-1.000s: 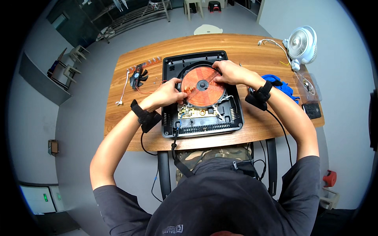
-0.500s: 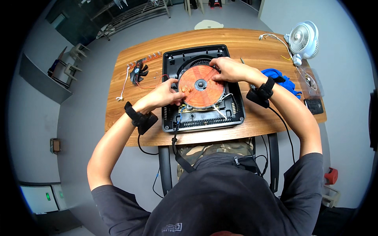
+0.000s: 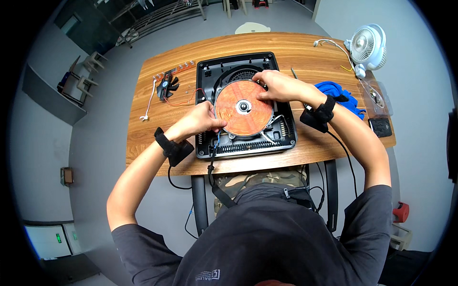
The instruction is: The person uses a screwdriver to remove screws from a disassembled electronic device on a wooden table. They then wipe a small fan component with a blue cloth and place it back into the device housing.
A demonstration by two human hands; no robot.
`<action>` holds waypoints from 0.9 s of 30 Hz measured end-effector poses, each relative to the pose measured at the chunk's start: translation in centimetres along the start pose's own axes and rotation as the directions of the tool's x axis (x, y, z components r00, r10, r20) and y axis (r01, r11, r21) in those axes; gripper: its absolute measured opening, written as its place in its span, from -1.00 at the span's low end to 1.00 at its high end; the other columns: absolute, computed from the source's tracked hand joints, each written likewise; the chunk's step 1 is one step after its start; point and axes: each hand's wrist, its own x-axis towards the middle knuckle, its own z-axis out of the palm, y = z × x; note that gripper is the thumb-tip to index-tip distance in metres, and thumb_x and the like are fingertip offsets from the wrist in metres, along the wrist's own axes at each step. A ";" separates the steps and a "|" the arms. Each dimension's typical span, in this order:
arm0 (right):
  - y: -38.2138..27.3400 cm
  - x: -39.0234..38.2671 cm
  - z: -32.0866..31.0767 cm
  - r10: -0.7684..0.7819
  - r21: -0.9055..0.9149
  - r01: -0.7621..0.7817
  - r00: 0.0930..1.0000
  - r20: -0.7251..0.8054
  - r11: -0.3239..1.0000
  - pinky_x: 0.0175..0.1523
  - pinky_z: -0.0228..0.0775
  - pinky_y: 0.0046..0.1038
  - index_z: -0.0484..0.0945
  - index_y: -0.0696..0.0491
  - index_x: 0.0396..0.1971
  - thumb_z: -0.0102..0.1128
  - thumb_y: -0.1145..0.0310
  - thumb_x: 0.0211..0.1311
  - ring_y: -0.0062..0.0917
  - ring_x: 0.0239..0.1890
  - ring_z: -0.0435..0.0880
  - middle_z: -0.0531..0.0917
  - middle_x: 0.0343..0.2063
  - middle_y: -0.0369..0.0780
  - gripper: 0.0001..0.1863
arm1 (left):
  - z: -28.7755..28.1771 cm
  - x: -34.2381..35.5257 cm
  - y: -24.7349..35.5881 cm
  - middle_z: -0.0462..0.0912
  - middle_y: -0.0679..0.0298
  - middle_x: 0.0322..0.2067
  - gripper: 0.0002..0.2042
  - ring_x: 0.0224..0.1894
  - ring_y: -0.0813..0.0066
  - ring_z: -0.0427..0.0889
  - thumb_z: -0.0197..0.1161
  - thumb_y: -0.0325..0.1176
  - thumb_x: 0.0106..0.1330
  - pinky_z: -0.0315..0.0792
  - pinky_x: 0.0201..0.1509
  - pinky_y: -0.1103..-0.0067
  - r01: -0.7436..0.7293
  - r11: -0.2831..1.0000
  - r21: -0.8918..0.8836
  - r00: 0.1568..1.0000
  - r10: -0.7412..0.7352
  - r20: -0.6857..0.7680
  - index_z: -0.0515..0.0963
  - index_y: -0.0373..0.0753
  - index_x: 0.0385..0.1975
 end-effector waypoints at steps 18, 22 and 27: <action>2.0 0.6 2.0 -0.047 0.073 0.047 0.999 -0.003 0.996 0.18 0.50 -0.23 0.52 0.25 0.18 0.33 0.36 0.29 -0.11 0.05 0.67 0.69 -0.04 0.07 -0.50 | -0.1 0.0 0.3 0.67 0.29 -0.50 -0.65 -0.45 0.60 0.70 0.54 -0.28 0.28 0.56 -0.41 0.67 0.071 0.995 0.063 0.997 -0.072 0.020 0.44 -0.32 -0.36; 3.1 1.3 1.9 -0.017 0.217 0.010 0.999 0.027 0.976 0.13 0.53 -0.28 0.57 0.24 0.14 0.17 0.49 0.33 -0.19 -0.03 0.72 0.73 -0.10 0.02 -0.61 | 0.0 0.5 -0.4 0.66 0.31 -0.48 -0.65 -0.45 0.59 0.71 0.54 -0.28 0.28 0.56 -0.41 0.68 0.098 0.995 0.010 0.994 -0.098 0.041 0.45 -0.33 -0.35; 3.8 1.8 2.2 0.002 0.303 -0.015 0.999 0.043 0.953 0.16 0.52 -0.33 0.58 0.27 0.11 0.05 0.58 0.31 -0.27 0.01 0.72 0.74 -0.10 0.01 -0.62 | -0.2 1.1 -0.8 0.65 0.31 -0.49 -0.65 -0.46 0.59 0.70 0.53 -0.27 0.29 0.56 -0.42 0.68 0.098 0.995 0.021 0.993 -0.099 0.066 0.46 -0.35 -0.32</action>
